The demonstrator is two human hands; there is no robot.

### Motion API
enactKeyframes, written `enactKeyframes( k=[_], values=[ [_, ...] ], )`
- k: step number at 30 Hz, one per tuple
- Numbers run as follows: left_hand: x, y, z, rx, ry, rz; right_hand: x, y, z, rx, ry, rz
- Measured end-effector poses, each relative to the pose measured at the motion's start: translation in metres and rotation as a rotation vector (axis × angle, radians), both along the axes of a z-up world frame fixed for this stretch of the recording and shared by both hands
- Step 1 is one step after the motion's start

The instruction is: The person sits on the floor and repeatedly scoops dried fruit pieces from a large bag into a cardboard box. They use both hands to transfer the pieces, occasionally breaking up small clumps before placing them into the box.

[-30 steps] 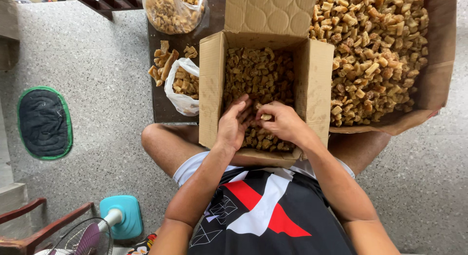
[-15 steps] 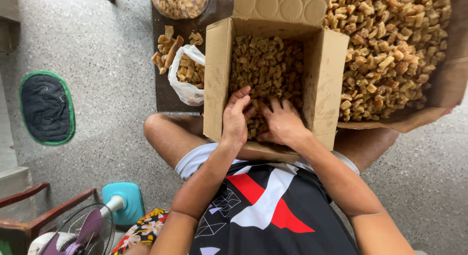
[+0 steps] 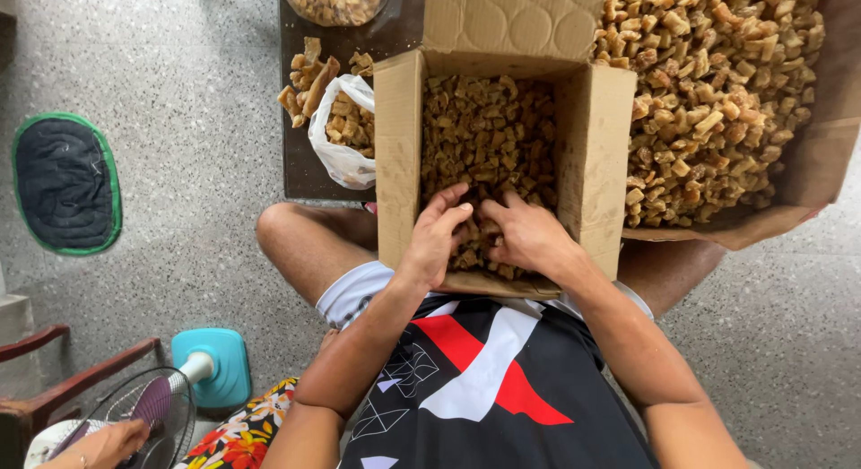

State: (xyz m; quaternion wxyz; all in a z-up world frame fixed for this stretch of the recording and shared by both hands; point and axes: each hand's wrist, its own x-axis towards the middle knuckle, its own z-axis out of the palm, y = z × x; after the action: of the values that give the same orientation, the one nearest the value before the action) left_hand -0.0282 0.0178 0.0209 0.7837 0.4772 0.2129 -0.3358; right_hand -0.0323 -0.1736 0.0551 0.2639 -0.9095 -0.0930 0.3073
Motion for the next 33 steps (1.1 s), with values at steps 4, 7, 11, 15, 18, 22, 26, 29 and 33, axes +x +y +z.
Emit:
enactKeyframes(
  k=[4, 7, 11, 15, 18, 22, 26, 29, 33],
  values=[
    [0.002, 0.002, 0.015, 0.066, 0.059, -0.068, -0.004, -0.012, -0.012, 0.192, -0.034, -0.075],
    [0.005, -0.005, 0.014, 0.002, 0.017, 0.003, -0.005, -0.015, -0.016, 0.625, 0.201, -0.434],
    [0.011, -0.009, 0.015, -0.119, 0.038, 0.039, -0.002, -0.011, -0.003, 0.881, 0.478, -0.821],
    [0.011, -0.008, 0.022, -0.119, 0.049, -0.010, -0.001, -0.015, 0.011, 1.069, 0.624, -0.903],
    [0.010, -0.008, 0.024, -0.149, 0.099, -0.021, -0.003, -0.020, 0.010, 1.159, 0.623, -0.900],
    [0.012, -0.009, 0.018, -0.205, 0.105, -0.016, -0.007, -0.023, -0.005, 1.164, 0.568, -0.886],
    [0.004, -0.011, 0.007, -0.205, -0.004, -0.025, -0.015, -0.019, -0.019, 1.102, 0.385, -0.945],
    [-0.002, -0.016, 0.002, -0.153, -0.120, -0.065, -0.017, -0.019, -0.022, 1.039, 0.311, -0.911],
    [0.001, -0.016, 0.002, -0.188, -0.056, -0.032, -0.015, -0.015, -0.019, 1.202, 0.395, -0.944]
  ],
)
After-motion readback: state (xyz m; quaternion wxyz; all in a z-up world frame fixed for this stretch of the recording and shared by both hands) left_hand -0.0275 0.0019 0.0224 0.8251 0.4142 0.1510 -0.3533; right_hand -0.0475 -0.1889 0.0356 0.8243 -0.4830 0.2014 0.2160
